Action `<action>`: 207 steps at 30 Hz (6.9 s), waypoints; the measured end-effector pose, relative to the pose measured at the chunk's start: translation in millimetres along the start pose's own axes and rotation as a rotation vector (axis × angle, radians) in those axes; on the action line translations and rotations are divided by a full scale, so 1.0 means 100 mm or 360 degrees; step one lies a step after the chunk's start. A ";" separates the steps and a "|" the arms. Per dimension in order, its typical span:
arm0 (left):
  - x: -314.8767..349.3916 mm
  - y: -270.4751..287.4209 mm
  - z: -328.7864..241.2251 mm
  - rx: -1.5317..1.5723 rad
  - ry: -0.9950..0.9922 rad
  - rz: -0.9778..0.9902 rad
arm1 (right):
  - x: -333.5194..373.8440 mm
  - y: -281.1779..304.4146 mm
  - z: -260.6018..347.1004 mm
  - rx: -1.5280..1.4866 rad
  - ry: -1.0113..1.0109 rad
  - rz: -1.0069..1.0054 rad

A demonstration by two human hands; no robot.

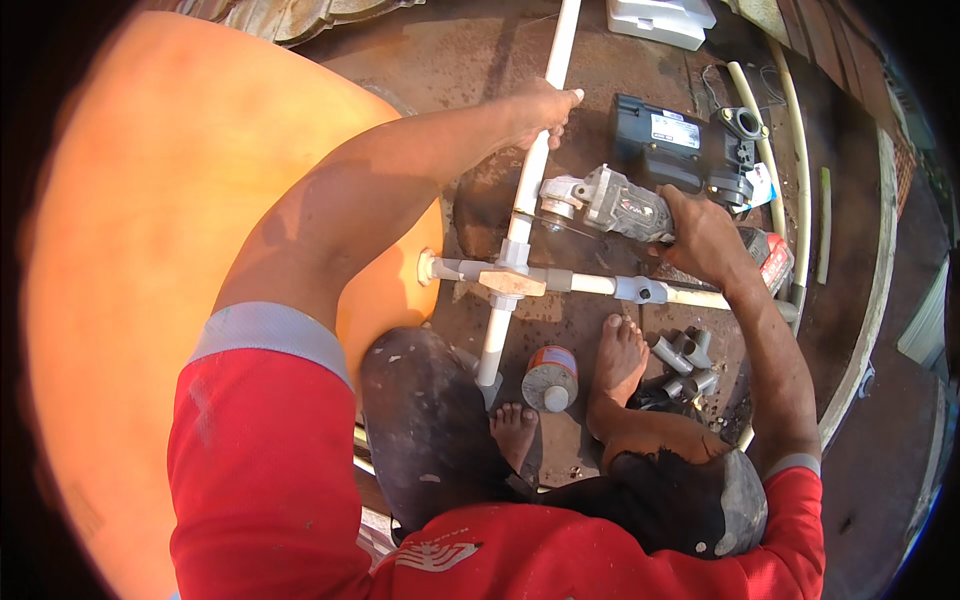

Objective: The person assembles a PVC pipe system on a rooftop next to a large orange water tank. They use an angle grinder to cut and smooth pipe ends, then connect pipes with fittings and a brass valve, and attach a water pump to the assembly.

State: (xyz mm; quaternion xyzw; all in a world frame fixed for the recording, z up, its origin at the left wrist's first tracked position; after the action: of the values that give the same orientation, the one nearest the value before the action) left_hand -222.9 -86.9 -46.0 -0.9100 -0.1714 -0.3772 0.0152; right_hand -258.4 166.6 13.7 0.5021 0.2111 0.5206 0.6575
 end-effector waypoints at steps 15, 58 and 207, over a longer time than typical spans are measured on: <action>-0.04 0.03 0.00 0.0011 0.0008 -0.0073 | 0.04 -0.08 -0.09 0.0078 0.0029 -0.0041; 0.68 0.07 0.26 -0.1757 -0.0367 0.0469 | 3.11 -0.73 -0.95 -0.2249 -0.1230 -0.0739; 2.03 -1.74 0.48 -0.1209 -0.1268 0.0152 | 6.32 -1.19 -2.29 0.0329 -0.2836 -0.0981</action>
State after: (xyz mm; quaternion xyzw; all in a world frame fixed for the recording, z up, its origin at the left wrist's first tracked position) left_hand -113.4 145.3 42.8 -0.9306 0.0257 -0.0381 -0.3631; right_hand -152.4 839.9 -29.4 0.6925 -0.2003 -0.2720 0.6375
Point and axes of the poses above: each hand's wrist, its own x-axis away from the middle knuckle, its own y-axis out of the back of the hand, z = x × y, the point moved 8 cm from there along -x, towards the middle knuckle, and after that the axes turned 4 degrees about z, right-handed, at the moved point
